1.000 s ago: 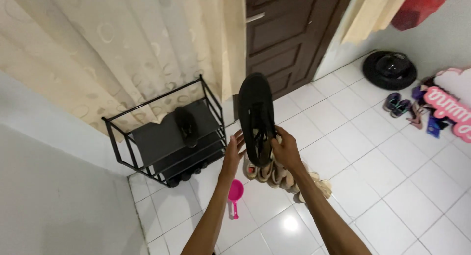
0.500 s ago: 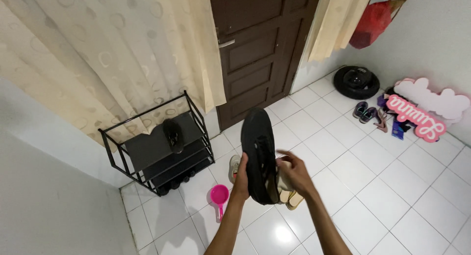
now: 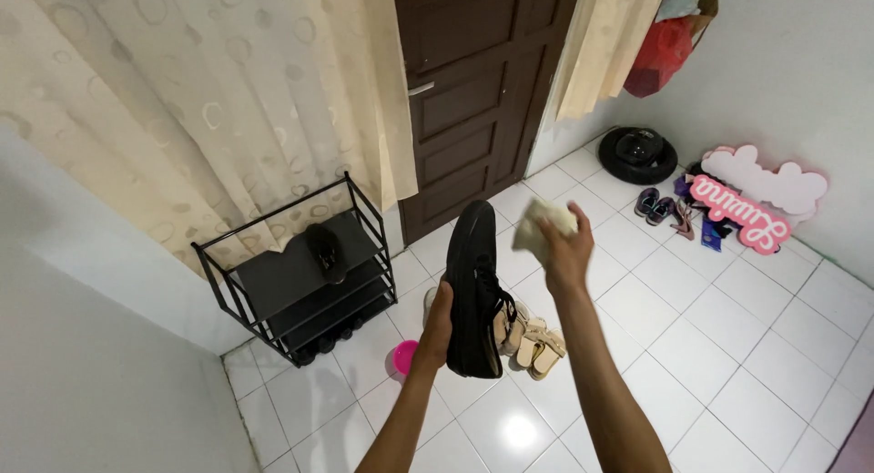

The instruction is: The person wets a cloth in a pink scoop, then wipes a black shoe with the cloth. The person rotates the shoe to clean different sides and the sole.

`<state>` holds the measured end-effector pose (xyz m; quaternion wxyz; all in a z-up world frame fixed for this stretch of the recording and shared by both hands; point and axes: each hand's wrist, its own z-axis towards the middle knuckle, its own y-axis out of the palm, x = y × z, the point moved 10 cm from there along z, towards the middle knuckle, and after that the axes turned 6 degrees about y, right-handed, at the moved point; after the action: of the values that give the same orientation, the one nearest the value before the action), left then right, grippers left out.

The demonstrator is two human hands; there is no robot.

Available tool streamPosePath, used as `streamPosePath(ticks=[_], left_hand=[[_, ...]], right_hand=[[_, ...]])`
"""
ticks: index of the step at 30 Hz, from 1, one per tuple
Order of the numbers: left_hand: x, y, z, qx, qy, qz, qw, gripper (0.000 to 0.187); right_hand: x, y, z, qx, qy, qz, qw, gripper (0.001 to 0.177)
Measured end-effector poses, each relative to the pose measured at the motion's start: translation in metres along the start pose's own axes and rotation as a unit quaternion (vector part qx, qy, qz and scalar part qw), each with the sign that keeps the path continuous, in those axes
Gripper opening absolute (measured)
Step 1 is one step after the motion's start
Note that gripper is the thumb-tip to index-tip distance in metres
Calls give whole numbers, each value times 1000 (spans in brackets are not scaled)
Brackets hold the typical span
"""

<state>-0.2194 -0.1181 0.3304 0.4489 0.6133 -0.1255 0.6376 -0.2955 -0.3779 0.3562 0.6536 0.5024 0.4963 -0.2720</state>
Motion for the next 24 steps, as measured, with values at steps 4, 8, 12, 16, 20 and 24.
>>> streamPosePath(ticks=[4, 8, 12, 16, 20, 24], left_hand=[[20, -7, -13, 15, -7, 5, 1000, 73], [29, -15, -24, 21, -10, 21, 1000, 76], [58, -10, -36, 42, -24, 51, 998, 84], [61, -4, -36, 46, -42, 65, 996, 82], [80, 10, -35, 51, -52, 45, 996, 84], [87, 18, -27, 48, -57, 15, 997, 86]], right_hand=[[-63, 97, -53, -44, -192, -98, 976, 69], [-82, 153, -122, -60, -262, -268, 925, 50], [-94, 171, -173, -139, -293, -285, 902, 52], [-69, 157, -190, -183, -294, -315, 884, 60], [-69, 144, -213, -233, -237, -352, 875, 61], [-78, 127, -227, -271, -184, -377, 866, 56]])
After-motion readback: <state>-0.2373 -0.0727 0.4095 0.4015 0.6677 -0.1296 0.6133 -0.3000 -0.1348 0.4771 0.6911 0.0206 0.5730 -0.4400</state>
